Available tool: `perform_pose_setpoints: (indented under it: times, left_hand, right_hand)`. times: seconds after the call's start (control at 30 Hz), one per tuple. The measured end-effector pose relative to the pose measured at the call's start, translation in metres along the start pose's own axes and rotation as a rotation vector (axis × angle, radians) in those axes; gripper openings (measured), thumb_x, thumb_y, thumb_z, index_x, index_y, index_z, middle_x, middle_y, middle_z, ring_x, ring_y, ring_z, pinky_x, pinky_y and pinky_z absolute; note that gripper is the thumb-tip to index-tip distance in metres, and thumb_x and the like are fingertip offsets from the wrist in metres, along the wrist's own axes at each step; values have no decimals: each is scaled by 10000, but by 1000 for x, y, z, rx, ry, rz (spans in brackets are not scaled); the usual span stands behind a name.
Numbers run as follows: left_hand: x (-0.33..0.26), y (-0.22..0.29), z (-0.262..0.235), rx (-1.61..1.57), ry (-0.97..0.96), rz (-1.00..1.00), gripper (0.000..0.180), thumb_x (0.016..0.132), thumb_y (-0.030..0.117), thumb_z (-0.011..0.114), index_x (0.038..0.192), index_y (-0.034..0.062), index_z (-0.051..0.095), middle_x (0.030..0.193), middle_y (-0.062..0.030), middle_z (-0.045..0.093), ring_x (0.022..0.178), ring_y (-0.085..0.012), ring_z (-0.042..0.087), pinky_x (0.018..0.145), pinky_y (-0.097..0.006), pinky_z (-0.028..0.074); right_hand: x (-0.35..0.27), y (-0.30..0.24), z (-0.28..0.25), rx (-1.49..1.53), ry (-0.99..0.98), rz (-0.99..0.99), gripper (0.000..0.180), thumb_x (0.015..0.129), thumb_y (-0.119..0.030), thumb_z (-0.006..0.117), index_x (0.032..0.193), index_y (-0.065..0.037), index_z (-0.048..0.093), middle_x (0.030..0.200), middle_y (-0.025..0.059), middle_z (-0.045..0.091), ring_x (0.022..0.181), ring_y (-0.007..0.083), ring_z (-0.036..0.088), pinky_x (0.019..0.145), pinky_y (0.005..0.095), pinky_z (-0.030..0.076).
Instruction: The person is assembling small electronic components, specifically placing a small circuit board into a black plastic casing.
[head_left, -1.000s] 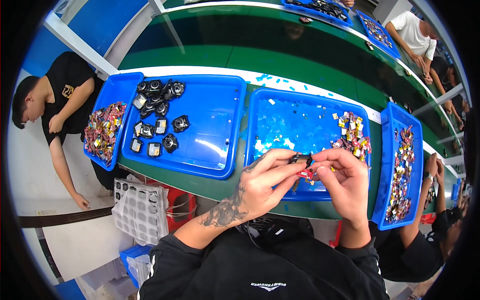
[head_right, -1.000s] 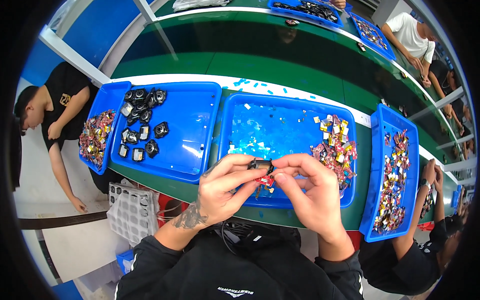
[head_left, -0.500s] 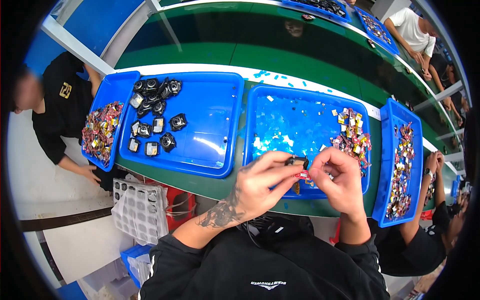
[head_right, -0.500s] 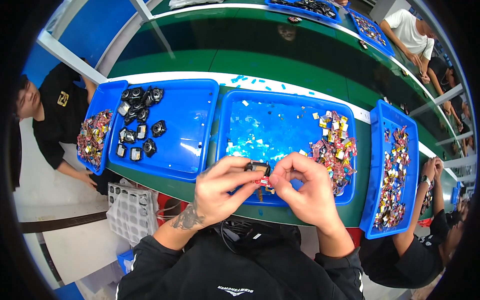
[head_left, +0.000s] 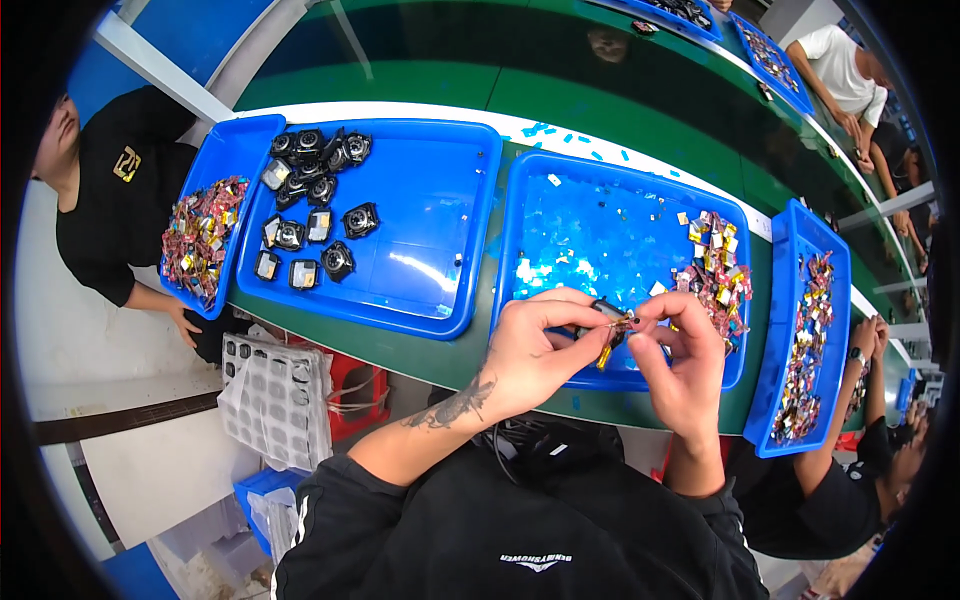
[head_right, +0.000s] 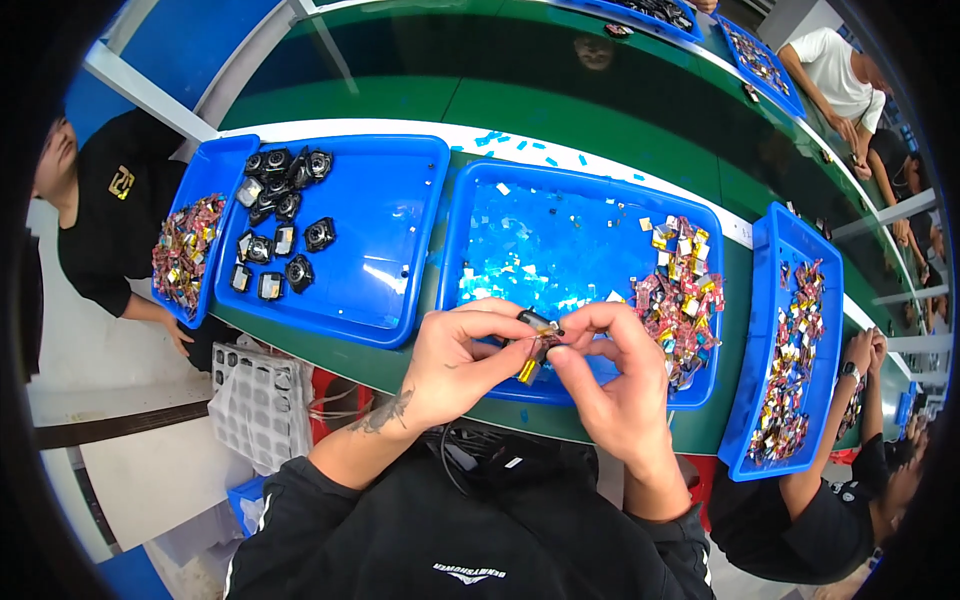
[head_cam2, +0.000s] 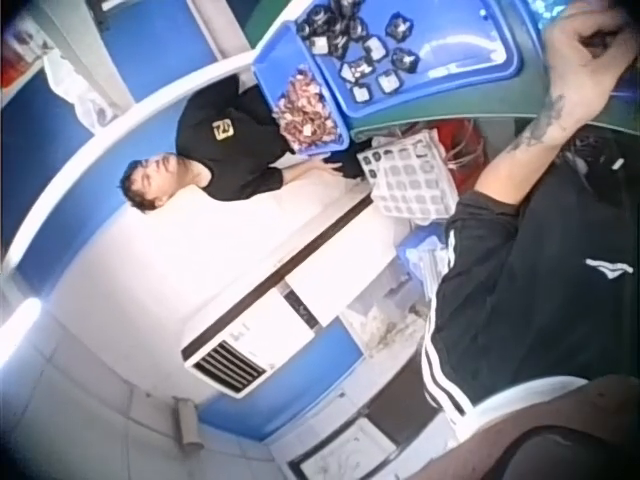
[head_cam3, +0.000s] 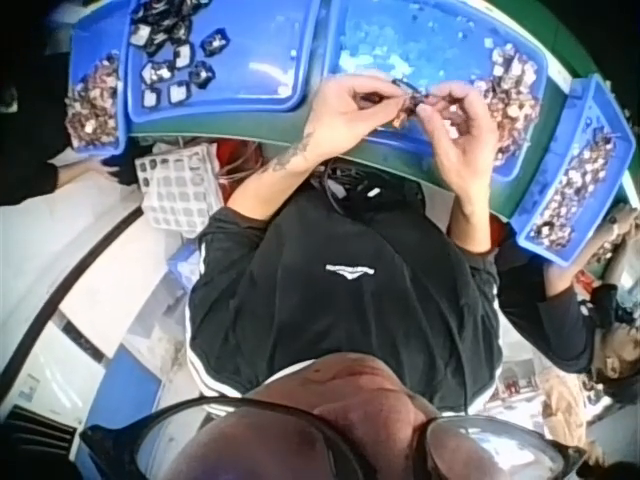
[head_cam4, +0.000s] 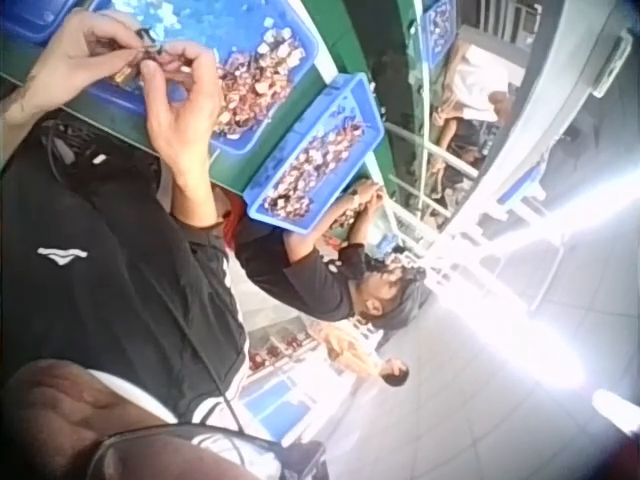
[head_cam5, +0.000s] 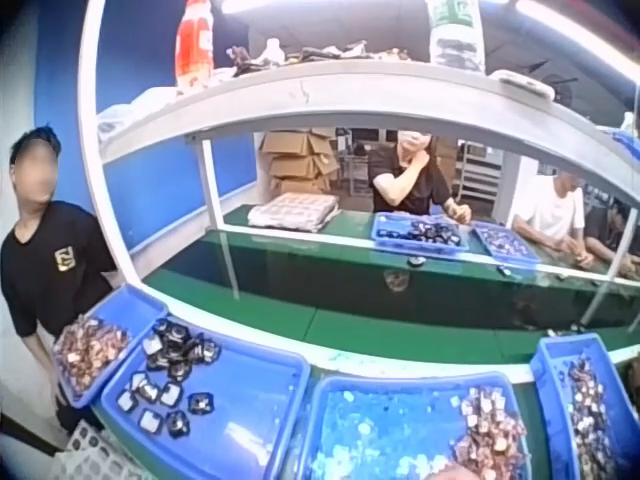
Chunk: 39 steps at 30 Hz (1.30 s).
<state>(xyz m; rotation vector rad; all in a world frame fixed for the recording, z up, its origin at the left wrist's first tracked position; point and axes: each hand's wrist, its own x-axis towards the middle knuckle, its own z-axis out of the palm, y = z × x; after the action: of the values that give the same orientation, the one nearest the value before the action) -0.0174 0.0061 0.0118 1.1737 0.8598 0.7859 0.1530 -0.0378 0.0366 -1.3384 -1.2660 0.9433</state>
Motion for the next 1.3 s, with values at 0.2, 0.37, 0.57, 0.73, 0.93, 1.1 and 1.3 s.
perform_pose_setpoints:
  times: [0.2, 0.37, 0.57, 0.73, 0.93, 1.1, 1.3]
  left_hand:
    - [-5, -13, 15, -235, 99, 118, 291, 889, -51, 623, 1177, -27, 650, 1243, -114, 554, 1028, -162, 637, 845, -243, 551]
    - [-6, -32, 28, -324, 136, 154, 352, 894, -97, 589, 1239, -32, 608, 1329, -118, 499, 1074, -150, 605, 871, -251, 537]
    - [-5, -35, 33, -403, 212, 162, 345, 896, -86, 602, 1237, -32, 612, 1298, -120, 536, 1008, -130, 614, 744, -235, 518]
    - [-6, -30, 34, -464, 223, 139, 344, 904, -87, 590, 1244, -29, 597, 1184, -113, 633, 988, -130, 634, 740, -224, 513]
    - [-7, -31, 33, -430, 219, 207, 344, 927, -68, 572, 1269, -28, 571, 1153, -130, 648, 996, -124, 634, 773, -219, 522]
    - [-8, -25, 28, -385, 266, 212, 347, 934, -60, 564, 1279, -23, 564, 1149, -132, 648, 994, -117, 630, 794, -219, 523]
    - [0, 9, 3, -268, 165, 224, 574, 893, -30, 597, 1433, 71, 430, 1281, -196, 574, 1114, -250, 609, 953, -343, 489]
  right_hand:
    - [-8, 15, 14, -110, 185, -118, 256, 805, 97, 693, 1010, 15, 562, 867, 46, 583, 751, 77, 553, 667, 202, 450]
    - [-15, 27, 28, 9, 353, -107, 213, 824, 77, 694, 971, -2, 560, 854, 33, 587, 706, 61, 509, 631, 195, 416]
    - [-16, 31, 32, -155, 409, -184, 222, 798, 60, 724, 932, -14, 564, 826, 33, 599, 663, 75, 483, 598, 212, 393]
    - [-16, 35, 33, -246, 406, -241, 239, 776, 48, 742, 926, -17, 568, 815, 45, 602, 654, 97, 471, 592, 232, 394]
    - [-11, 30, 37, -200, 399, -158, 315, 791, 77, 705, 1067, 12, 567, 935, 63, 582, 811, 115, 562, 651, 226, 484]
    - [-4, 23, 37, 147, 180, 95, 385, 825, 105, 640, 1180, 7, 526, 985, 43, 571, 907, 93, 573, 716, 204, 520]
    - [30, 14, 8, 145, 7, 143, 429, 820, 64, 647, 1219, -10, 507, 913, 54, 656, 825, 93, 621, 697, 215, 516]
